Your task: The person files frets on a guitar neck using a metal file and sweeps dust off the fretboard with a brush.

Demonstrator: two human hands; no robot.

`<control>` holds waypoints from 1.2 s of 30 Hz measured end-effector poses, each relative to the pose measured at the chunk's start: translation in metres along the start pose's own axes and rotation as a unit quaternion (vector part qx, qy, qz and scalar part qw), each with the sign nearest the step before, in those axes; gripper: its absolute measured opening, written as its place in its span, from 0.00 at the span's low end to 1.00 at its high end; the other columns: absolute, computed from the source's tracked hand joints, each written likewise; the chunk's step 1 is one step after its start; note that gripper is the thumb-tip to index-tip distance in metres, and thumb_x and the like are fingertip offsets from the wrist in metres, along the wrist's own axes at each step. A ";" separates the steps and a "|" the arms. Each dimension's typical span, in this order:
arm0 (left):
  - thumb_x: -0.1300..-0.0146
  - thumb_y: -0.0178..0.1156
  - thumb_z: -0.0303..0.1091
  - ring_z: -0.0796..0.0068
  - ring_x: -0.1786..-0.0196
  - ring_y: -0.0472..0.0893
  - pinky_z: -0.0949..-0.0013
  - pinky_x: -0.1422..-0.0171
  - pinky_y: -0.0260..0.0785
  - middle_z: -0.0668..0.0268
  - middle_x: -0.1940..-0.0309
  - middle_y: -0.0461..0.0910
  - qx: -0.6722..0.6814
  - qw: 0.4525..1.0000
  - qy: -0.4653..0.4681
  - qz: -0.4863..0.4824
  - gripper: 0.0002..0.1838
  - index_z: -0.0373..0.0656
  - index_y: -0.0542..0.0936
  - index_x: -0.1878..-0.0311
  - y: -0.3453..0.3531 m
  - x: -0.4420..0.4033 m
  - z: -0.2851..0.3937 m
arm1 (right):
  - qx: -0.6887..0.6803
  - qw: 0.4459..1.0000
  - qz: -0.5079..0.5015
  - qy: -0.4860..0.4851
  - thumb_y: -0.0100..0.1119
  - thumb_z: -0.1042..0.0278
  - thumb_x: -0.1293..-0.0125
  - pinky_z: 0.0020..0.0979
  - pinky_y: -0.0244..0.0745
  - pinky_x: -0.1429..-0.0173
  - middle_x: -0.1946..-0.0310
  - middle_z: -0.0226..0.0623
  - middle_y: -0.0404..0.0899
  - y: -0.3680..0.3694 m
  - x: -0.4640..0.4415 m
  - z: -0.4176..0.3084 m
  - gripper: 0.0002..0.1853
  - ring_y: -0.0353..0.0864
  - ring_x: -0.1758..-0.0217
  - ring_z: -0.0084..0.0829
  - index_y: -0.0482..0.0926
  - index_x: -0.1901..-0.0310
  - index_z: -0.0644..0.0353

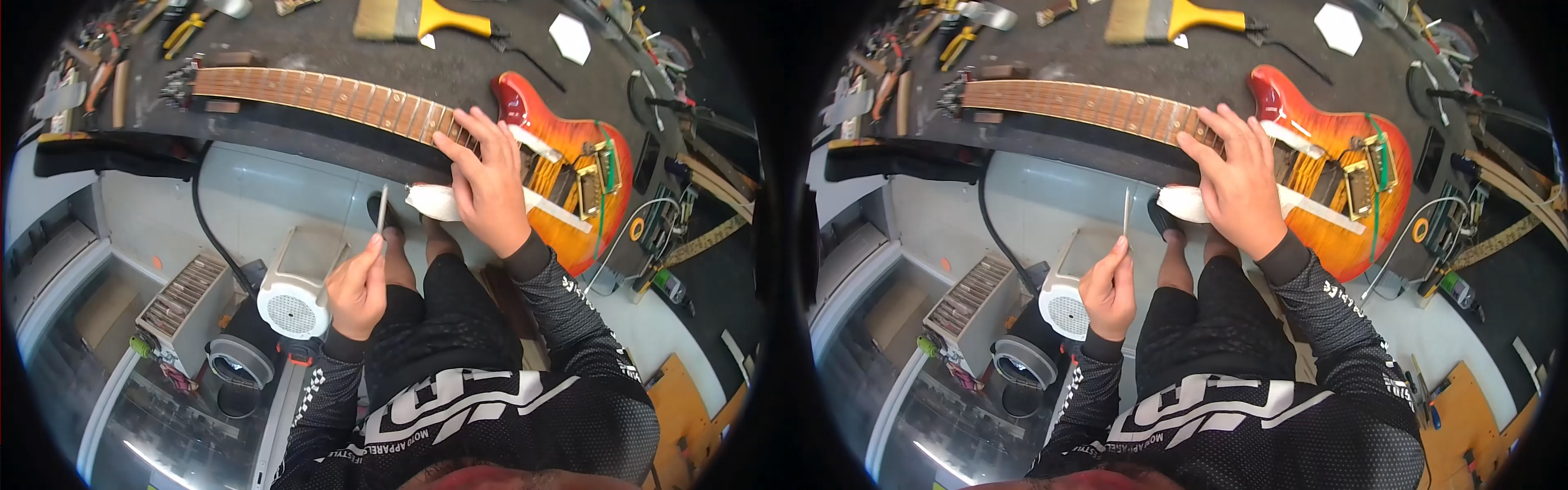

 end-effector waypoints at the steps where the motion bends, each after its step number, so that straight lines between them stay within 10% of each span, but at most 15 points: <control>1: 0.24 0.67 0.15 0.69 0.70 0.85 0.66 0.60 0.78 0.57 0.64 0.91 -0.001 0.999 -0.034 0.005 0.18 0.34 0.89 0.34 -0.011 0.010 0.003 | -0.020 1.000 -0.004 0.007 0.67 0.78 0.30 0.60 0.65 0.13 0.26 0.42 0.80 -0.007 -0.004 -0.001 0.25 0.76 0.17 0.52 0.87 0.33 0.49; 9: 0.15 0.62 0.22 0.89 0.70 0.66 0.76 0.65 0.57 0.78 0.71 0.72 0.107 0.935 -0.331 0.069 0.17 0.36 0.83 0.28 -0.092 0.115 0.046 | 0.157 0.985 0.072 0.019 0.74 0.66 0.30 0.49 0.73 0.30 0.36 0.42 0.81 0.001 -0.137 0.090 0.22 0.79 0.30 0.46 0.85 0.35 0.54; 16: 0.13 0.60 0.27 0.88 0.73 0.67 0.75 0.67 0.58 0.78 0.75 0.72 0.063 0.916 -0.363 0.156 0.15 0.35 0.81 0.29 -0.113 0.178 0.094 | 0.243 0.968 0.049 -0.035 0.76 0.58 0.33 0.50 0.76 0.34 0.45 0.42 0.88 -0.003 -0.182 0.100 0.16 0.84 0.35 0.46 0.90 0.48 0.53; 19: 0.13 0.61 0.27 0.88 0.73 0.67 0.75 0.67 0.58 0.78 0.75 0.73 0.073 0.900 -0.382 0.198 0.15 0.34 0.81 0.29 -0.111 0.206 0.097 | 0.127 0.976 -0.153 0.084 0.77 0.56 0.32 0.52 0.84 0.41 0.53 0.43 0.94 -0.055 -0.195 0.071 0.16 0.93 0.43 0.48 0.89 0.47 0.53; 29: 0.14 0.61 0.27 0.87 0.75 0.68 0.74 0.70 0.57 0.77 0.76 0.73 0.087 0.920 -0.336 0.183 0.14 0.35 0.82 0.32 -0.113 0.142 0.092 | -0.213 0.974 -0.023 0.077 0.70 0.51 0.23 0.47 0.86 0.41 0.50 0.46 0.94 -0.008 -0.195 0.040 0.15 0.94 0.41 0.47 0.86 0.42 0.47; 36: 0.13 0.63 0.29 0.87 0.74 0.72 0.75 0.68 0.61 0.77 0.75 0.76 0.112 0.953 -0.256 0.117 0.15 0.36 0.83 0.31 -0.122 0.045 0.090 | -0.156 0.985 0.047 0.060 0.69 0.56 0.22 0.49 0.87 0.50 0.59 0.41 0.94 -0.071 -0.131 -0.001 0.09 0.95 0.53 0.50 0.87 0.49 0.49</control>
Point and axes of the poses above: each hand's wrist, its own x-axis away from the middle knuckle, its own y-axis out of the palm, z = x × y, the point moved 3 cm from there along -x, towards the middle knuckle
